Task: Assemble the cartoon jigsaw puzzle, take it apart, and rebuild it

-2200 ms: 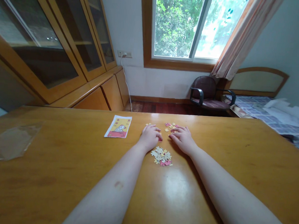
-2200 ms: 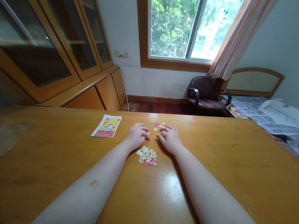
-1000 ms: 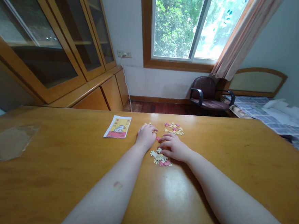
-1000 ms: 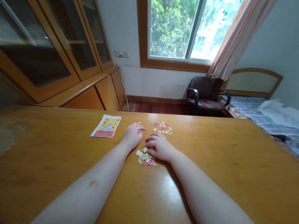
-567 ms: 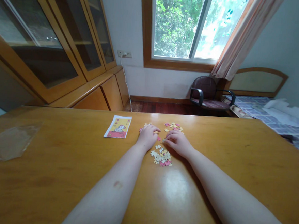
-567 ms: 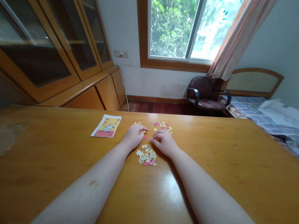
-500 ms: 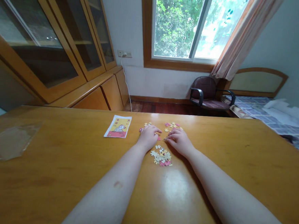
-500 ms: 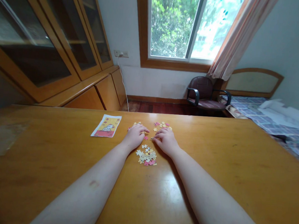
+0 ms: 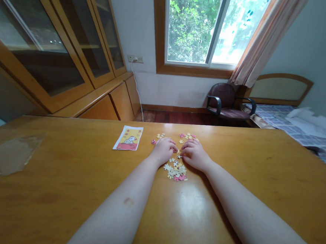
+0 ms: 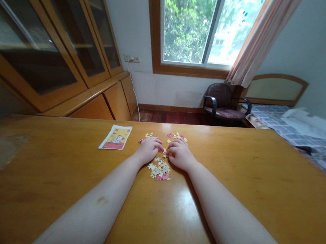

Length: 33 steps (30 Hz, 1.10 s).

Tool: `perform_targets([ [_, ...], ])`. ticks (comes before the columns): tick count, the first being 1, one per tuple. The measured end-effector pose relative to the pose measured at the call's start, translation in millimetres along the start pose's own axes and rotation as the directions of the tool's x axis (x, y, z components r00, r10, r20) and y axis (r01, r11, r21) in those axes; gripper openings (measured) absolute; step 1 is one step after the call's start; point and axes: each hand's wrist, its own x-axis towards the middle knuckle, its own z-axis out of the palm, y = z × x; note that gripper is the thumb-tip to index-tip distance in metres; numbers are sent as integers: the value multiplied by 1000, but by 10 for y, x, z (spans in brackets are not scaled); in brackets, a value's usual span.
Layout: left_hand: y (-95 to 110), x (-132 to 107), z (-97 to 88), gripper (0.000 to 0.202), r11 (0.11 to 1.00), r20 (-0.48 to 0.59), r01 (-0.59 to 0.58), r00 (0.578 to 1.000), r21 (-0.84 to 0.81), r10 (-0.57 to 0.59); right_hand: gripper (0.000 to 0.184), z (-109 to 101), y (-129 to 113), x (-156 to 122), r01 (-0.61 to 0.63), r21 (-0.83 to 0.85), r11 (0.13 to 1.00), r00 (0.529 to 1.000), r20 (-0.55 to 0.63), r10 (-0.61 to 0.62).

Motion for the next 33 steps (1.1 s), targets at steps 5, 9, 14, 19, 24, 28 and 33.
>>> perform_targets([
  [5, 9, -7, -21, 35, 996, -35, 70, 997, 49, -69, 17, -28, -20, 1, -17, 10, 1000, 999, 51, 16],
  [9, -2, -11, -27, 35, 993, -44, 100, 994, 59, -97, 23, -37, -47, 1, -82, -51, 995, 993, 82, 86],
  [14, -8, -7, -49, 34, 986, -73, 153, 986, 62, -149, 29, 3, -74, -13, -208, -130, 969, 961, 155, 228],
  [19, 13, -16, -49, 32, 986, -38, 158, 987, 53, -156, 27, 12, -18, -8, -286, -120, 951, 958, -4, 288],
  [24, 17, -14, -59, 30, 981, -32, 176, 984, 84, -174, 34, -21, -4, -4, -100, 39, 994, 995, 9, 100],
  [28, 19, -12, -68, 32, 985, -48, 160, 986, 65, -157, 28, -30, -69, -9, -83, 41, 996, 988, 136, 77],
  [33, 12, -12, -30, 33, 994, -24, 95, 995, 54, -94, 27, -62, -160, 15, -54, 4, 999, 982, 183, 52],
])
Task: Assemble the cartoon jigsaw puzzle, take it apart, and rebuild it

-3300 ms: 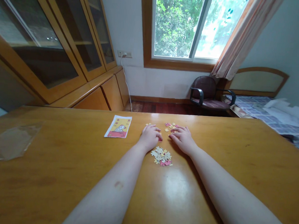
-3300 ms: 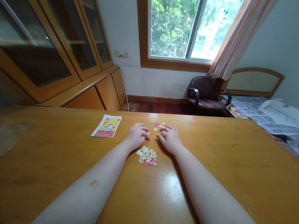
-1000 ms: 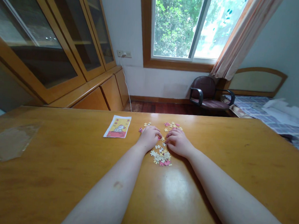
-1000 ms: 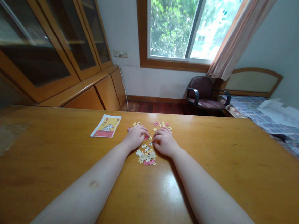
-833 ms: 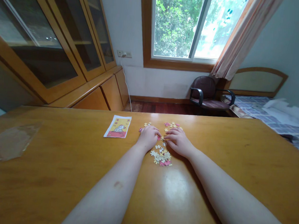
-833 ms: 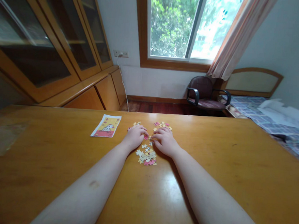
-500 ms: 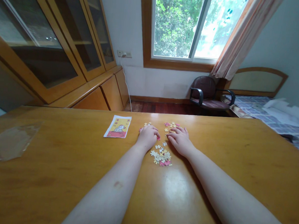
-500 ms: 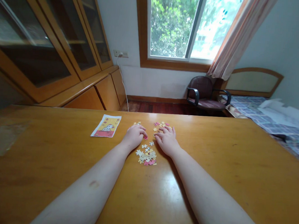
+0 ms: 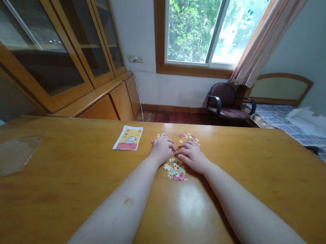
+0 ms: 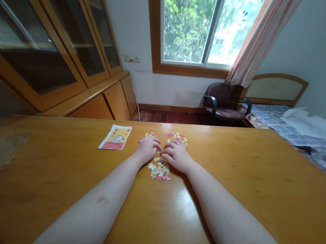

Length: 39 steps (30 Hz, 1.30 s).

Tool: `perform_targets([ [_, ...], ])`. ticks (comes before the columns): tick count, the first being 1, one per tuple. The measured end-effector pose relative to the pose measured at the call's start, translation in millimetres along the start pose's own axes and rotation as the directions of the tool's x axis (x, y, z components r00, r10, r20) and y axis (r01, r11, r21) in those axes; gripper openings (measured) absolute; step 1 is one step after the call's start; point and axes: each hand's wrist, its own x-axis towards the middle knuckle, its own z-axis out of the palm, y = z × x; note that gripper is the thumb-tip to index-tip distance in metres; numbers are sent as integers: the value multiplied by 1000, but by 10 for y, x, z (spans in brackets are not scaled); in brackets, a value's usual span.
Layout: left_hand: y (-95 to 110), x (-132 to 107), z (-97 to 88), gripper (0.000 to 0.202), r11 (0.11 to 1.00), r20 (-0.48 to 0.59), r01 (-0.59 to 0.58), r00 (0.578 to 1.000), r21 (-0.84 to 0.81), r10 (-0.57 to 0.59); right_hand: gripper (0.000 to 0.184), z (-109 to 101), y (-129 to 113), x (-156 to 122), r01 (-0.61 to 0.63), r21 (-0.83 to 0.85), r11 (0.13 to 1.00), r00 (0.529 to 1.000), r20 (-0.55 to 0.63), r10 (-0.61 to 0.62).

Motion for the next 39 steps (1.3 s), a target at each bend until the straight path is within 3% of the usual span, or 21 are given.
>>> perform_targets([
  [7, -26, 6, -21, 31, 992, -26, 110, 994, 67, -108, 22, 0, -79, 6, 76, -2, 997, 995, 64, -75],
  [13, -3, 9, -59, 30, 988, -52, 148, 988, 50, -145, 15, 56, 68, 9, -112, -83, 990, 990, -101, 103],
  [21, -21, 11, -38, 33, 989, -86, 144, 986, 20, -141, 9, 100, 122, 21, -135, -65, 989, 983, -134, 126],
  [29, -30, 18, -39, 33, 988, -89, 153, 984, 4, -152, 8, 120, 214, 12, -206, -80, 975, 948, -262, 179],
  [31, -27, 16, -40, 33, 989, -92, 151, 984, 2, -150, 10, 73, 154, 1, -132, -48, 990, 969, -219, 118],
  [33, -22, 14, -44, 33, 990, -93, 141, 986, -4, -141, 13, 21, 80, -6, 23, 39, 999, 993, -113, -19],
  [35, -16, 13, -47, 33, 992, -92, 129, 987, -14, -129, 16, -16, 24, -6, 134, 123, 983, 991, -19, -133],
  [39, -12, 17, -50, 33, 993, -89, 114, 989, -30, -116, 23, -17, 22, 2, 93, 91, 992, 996, 11, -94],
])
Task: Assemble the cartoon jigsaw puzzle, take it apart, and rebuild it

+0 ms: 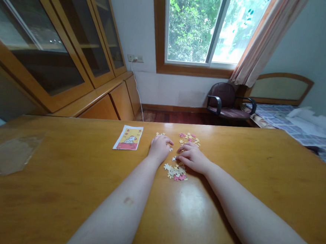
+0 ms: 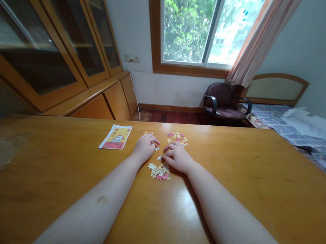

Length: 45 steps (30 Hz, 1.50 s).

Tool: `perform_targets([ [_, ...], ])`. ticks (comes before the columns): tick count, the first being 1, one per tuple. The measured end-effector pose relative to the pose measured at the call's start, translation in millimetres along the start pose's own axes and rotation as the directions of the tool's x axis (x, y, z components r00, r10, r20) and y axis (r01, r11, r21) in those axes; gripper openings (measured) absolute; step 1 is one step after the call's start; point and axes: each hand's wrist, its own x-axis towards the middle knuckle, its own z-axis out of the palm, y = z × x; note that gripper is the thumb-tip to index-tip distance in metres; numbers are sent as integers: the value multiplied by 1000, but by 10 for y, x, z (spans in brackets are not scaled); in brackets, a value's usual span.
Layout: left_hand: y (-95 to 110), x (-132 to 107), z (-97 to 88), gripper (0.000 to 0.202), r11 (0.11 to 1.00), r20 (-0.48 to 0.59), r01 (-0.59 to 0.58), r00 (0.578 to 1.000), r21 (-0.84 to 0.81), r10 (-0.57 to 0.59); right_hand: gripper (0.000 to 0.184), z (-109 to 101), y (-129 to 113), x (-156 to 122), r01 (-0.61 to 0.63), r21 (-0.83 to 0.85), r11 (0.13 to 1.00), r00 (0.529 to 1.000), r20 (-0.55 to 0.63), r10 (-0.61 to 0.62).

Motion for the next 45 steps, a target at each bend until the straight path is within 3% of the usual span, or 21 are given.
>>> perform_targets([
  [6, 11, -9, 23, 32, 999, 64, -41, 997, 14, 40, 28, 50, 59, -18, -121, -104, 987, 993, -22, 120],
  [10, 9, -17, 43, 33, 996, 116, -84, 990, 27, 81, 29, 8, 29, -11, -75, -42, 996, 996, -41, 73],
  [15, 0, -15, 17, 31, 996, 87, 0, 996, 92, -8, 44, -39, 28, -5, 36, 93, 995, 999, -13, -35],
  [21, 20, -13, -9, 32, 996, 67, 20, 997, 90, -26, 41, -21, 50, -6, 12, 66, 998, 1000, -28, -10],
  [27, 35, -16, -24, 33, 998, 36, 18, 999, 52, -20, 41, -42, 33, -8, 85, 119, 989, 996, -9, -85],
  [38, 29, -15, -12, 32, 998, 50, 41, 998, 47, -44, 36, 52, 104, -11, -177, -83, 981, 980, -103, 168],
  [43, 24, -16, -10, 32, 998, 44, 43, 998, 40, -45, 40, 71, 174, -15, -363, -112, 925, 907, -270, 323],
  [45, 12, -13, 1, 32, 999, 41, 35, 998, 36, -36, 41, 44, 162, -17, -317, -67, 946, 920, -262, 290],
])
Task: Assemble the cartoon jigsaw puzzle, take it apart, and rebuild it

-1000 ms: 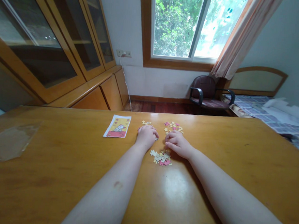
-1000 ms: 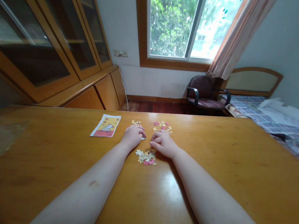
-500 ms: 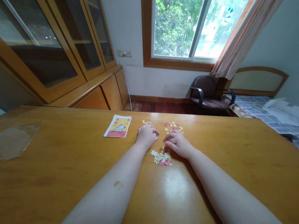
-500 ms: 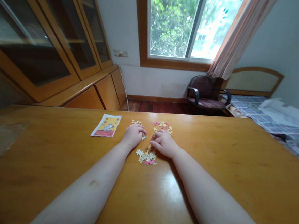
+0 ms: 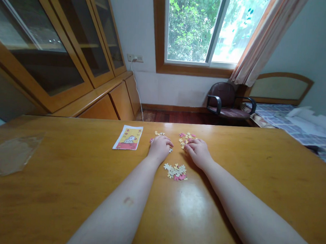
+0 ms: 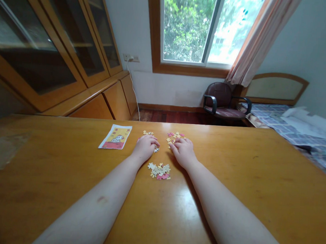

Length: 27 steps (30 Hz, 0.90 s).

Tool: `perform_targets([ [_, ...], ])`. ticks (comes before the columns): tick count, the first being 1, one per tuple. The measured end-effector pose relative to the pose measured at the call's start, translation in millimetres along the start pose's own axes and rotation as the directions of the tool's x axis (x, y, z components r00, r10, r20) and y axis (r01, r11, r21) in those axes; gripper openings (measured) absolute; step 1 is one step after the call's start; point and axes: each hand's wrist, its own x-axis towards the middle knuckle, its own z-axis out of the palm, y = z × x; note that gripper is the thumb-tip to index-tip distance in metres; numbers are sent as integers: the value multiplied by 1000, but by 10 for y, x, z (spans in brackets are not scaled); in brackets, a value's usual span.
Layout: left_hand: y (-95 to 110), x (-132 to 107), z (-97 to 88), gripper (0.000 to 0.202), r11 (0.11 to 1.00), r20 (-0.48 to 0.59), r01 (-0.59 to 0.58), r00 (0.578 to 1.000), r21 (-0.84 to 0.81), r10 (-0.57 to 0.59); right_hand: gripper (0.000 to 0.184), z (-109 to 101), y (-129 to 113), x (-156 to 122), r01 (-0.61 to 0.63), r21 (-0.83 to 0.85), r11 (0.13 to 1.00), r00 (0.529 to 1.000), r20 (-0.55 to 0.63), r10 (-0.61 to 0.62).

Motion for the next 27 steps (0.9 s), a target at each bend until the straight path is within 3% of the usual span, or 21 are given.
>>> perform_targets([
  [2, -11, 5, 12, 32, 1000, -5, -15, 1000, -3, 15, 41, -42, -49, -4, 140, 126, 982, 984, 88, -152],
  [4, -17, 9, 20, 33, 1000, -12, -24, 1000, -4, 24, 42, -78, -120, -12, 267, 272, 925, 926, 193, -324],
  [7, -16, 12, 20, 33, 1000, -13, -27, 1000, 1, 27, 44, -87, -191, -20, 311, 375, 873, 863, 274, -425],
  [13, -7, 8, 3, 33, 1000, -10, -15, 1000, 2, 15, 40, -61, -111, -4, 257, 252, 933, 927, 208, -312],
  [20, -24, 11, 26, 33, 1000, -23, -24, 999, -6, 24, 41, -82, -158, -14, 319, 433, 843, 860, 243, -450],
  [25, -1, 4, -3, 33, 1000, -5, -14, 1000, -2, 14, 41, -80, -151, -5, 248, 273, 930, 918, 239, -315],
  [27, 2, 5, -8, 33, 1000, -4, -15, 1000, -2, 15, 41, -96, -158, -6, 258, 267, 929, 917, 236, -323],
])
